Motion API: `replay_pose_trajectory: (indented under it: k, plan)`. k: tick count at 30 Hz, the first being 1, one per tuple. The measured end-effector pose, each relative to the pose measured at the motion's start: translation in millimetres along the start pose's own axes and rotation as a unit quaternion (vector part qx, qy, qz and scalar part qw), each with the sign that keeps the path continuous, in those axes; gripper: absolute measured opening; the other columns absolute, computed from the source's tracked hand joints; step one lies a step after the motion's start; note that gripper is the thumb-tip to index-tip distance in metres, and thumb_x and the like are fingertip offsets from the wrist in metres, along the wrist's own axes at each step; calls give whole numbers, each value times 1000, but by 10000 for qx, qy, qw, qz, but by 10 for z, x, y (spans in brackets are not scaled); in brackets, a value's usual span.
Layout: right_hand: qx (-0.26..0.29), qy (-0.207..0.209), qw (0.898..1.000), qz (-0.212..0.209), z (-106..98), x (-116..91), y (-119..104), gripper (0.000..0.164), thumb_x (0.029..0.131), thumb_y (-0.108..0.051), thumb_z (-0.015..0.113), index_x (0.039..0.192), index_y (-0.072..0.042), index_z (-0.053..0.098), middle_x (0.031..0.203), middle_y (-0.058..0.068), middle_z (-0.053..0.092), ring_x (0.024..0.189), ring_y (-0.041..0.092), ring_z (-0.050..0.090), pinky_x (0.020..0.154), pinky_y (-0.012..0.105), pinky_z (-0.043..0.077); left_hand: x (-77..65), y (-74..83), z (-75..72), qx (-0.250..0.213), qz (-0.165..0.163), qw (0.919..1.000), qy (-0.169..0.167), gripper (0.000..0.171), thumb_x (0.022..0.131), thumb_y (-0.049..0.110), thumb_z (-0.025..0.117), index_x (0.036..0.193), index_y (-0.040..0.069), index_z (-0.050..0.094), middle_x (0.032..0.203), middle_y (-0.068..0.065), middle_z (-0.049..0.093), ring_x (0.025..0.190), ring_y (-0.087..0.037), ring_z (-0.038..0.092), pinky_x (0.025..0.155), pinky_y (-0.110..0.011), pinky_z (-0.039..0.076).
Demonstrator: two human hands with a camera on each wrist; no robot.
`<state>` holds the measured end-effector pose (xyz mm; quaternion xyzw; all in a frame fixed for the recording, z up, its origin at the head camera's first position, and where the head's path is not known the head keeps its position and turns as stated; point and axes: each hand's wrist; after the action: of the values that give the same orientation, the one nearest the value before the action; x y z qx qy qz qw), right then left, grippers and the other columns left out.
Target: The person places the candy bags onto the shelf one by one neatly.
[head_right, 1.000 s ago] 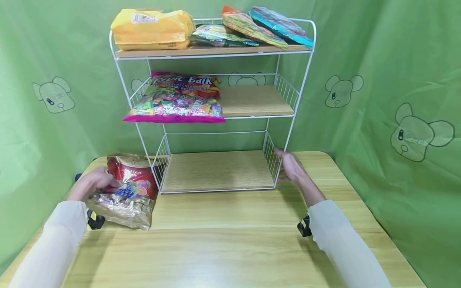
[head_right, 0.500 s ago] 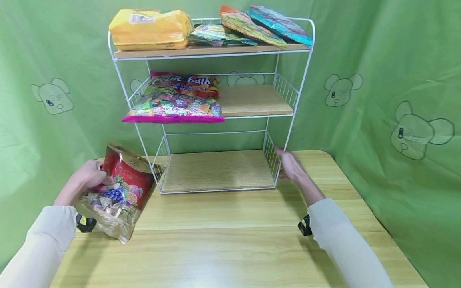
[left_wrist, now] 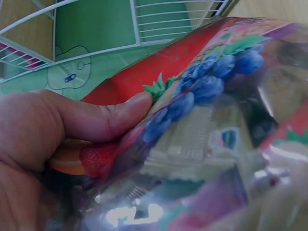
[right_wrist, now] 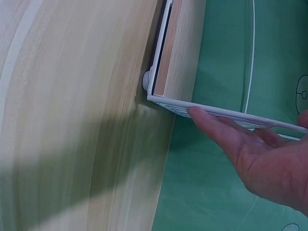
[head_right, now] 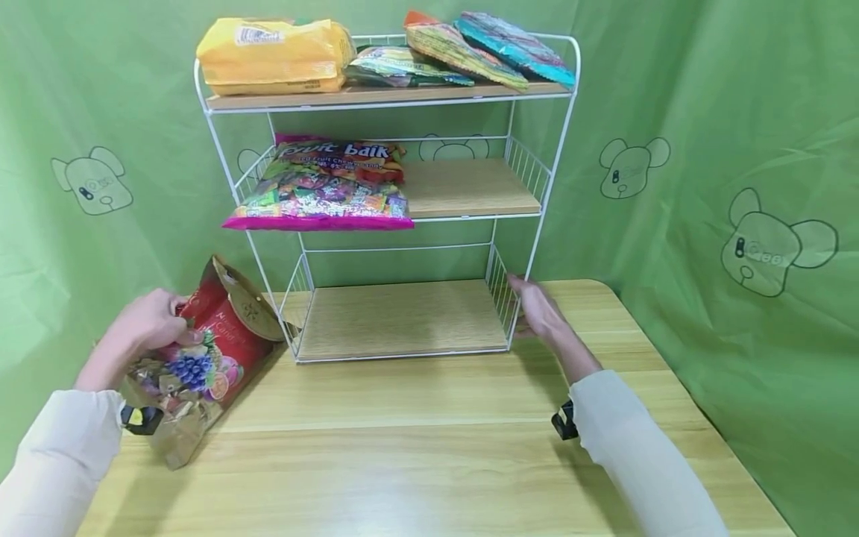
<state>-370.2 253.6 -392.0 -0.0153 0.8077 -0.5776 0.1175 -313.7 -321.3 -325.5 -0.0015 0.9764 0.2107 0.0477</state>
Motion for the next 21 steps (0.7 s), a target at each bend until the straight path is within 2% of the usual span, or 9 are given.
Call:
replay_pose_trajectory:
  k: [6, 9, 15, 19, 21]
  plan:
    - [-21, -3, 10000, 6, 9, -22, -24, 76, 105, -60, 21, 163, -16, -3, 158, 42, 18, 138, 62, 35, 107, 66, 47, -85, 25, -92, -62, 168, 9995, -278, 40, 80, 13, 77, 117, -1, 68, 66, -5, 67, 52, -16, 63, 51, -33, 55]
    - [-38, -3, 10000, 8, 11, -19, -20, 76, 105, -59, 21, 163, -15, -2, 158, 42, 19, 138, 62, 35, 107, 66, 46, -133, 31, -144, -149, 218, 9988, -408, 38, 80, 10, 78, 115, -1, 68, 69, -5, 68, 52, -16, 62, 50, -34, 57]
    - [-65, 5, 10000, -3, 1, -27, -23, 80, 105, -62, 22, 163, -14, -3, 158, 41, 20, 139, 61, 34, 108, 66, 45, -227, 81, -268, 106, 344, 9983, -466, 45, 80, 14, 80, 120, -2, 68, 72, -2, 71, 52, -16, 63, 51, -34, 57]
    - [-72, 24, 10000, -5, -7, -38, -26, 82, 104, -63, 24, 163, -14, -4, 158, 41, 21, 139, 61, 35, 108, 66, 46, -281, 113, -317, 313, 492, 9969, -521, 29, 80, 14, 79, 106, 2, 73, 69, 0, 69, 51, -16, 62, 52, -33, 54]
    - [-42, 7, 10000, -4, -5, -32, -25, 81, 104, -62, 24, 163, -14, -4, 158, 41, 21, 139, 61, 34, 108, 65, 46, -305, 125, -334, 444, 579, 9959, -543, 15, 80, 13, 79, 92, 7, 73, 64, 1, 65, 50, -15, 60, 52, -32, 51]
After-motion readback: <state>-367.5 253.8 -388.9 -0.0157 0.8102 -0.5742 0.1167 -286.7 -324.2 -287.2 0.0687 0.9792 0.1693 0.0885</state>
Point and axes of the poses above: each hand's wrist, its own x-axis towards the middle knuckle, its own z-axis out of the palm, y = z × x
